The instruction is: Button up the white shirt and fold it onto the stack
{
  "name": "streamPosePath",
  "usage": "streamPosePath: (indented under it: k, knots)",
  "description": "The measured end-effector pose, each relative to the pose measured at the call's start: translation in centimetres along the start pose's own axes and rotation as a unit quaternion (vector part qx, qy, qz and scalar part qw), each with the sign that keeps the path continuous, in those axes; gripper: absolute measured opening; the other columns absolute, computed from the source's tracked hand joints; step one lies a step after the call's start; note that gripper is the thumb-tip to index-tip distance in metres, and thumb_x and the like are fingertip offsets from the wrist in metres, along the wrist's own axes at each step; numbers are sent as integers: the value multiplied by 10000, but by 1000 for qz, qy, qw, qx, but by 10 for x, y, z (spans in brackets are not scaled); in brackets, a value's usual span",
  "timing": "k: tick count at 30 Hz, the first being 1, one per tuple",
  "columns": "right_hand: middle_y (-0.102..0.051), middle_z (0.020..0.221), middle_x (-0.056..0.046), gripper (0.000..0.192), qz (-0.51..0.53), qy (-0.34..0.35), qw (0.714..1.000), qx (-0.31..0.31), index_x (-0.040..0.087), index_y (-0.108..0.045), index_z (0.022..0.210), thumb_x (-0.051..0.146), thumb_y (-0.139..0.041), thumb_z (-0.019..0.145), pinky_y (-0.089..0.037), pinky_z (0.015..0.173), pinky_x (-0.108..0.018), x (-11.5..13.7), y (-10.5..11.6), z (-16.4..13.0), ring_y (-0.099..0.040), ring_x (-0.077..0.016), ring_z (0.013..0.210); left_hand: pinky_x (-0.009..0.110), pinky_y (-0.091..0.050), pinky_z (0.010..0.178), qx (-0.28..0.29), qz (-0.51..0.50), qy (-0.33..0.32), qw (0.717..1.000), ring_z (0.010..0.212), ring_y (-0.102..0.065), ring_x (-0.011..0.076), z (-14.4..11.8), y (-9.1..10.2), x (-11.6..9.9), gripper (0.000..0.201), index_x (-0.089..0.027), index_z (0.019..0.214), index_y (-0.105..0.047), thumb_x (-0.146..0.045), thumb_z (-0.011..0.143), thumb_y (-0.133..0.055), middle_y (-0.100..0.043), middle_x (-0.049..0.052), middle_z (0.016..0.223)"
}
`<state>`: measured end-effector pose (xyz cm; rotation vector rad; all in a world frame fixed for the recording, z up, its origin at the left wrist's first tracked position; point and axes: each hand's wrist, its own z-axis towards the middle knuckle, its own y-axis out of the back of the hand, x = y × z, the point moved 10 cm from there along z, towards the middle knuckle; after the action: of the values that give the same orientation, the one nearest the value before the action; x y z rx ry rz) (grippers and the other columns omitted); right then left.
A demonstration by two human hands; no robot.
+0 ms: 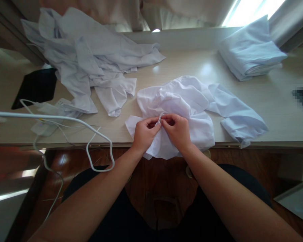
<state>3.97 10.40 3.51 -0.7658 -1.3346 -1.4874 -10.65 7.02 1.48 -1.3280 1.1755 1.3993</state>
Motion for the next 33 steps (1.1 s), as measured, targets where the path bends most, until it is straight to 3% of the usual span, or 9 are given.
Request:
streamPosePath:
  k: [24, 33]
  knots:
    - [-697, 725, -13, 154, -29, 1, 999, 36, 189, -721, 935, 259, -660, 812, -479, 649, -286, -3, -12, 0, -621, -154, 633, 355, -532, 942, -22, 11, -9, 1000, 975, -708, 222, -7, 5, 0, 275, -165, 1053, -784, -312, 826, -733, -766, 98, 1079]
    - [-651, 699, 3, 132, -33, 2, 998, 52, 188, -670, 907, 274, -648, 810, -457, 634, -271, -3, -15, -1, -586, -140, 619, 333, -523, 886, -46, -12, 18, 999, 902, -692, 200, -3, 7, 5, 180, -157, 915, -776, -298, 820, -716, -769, 68, 934]
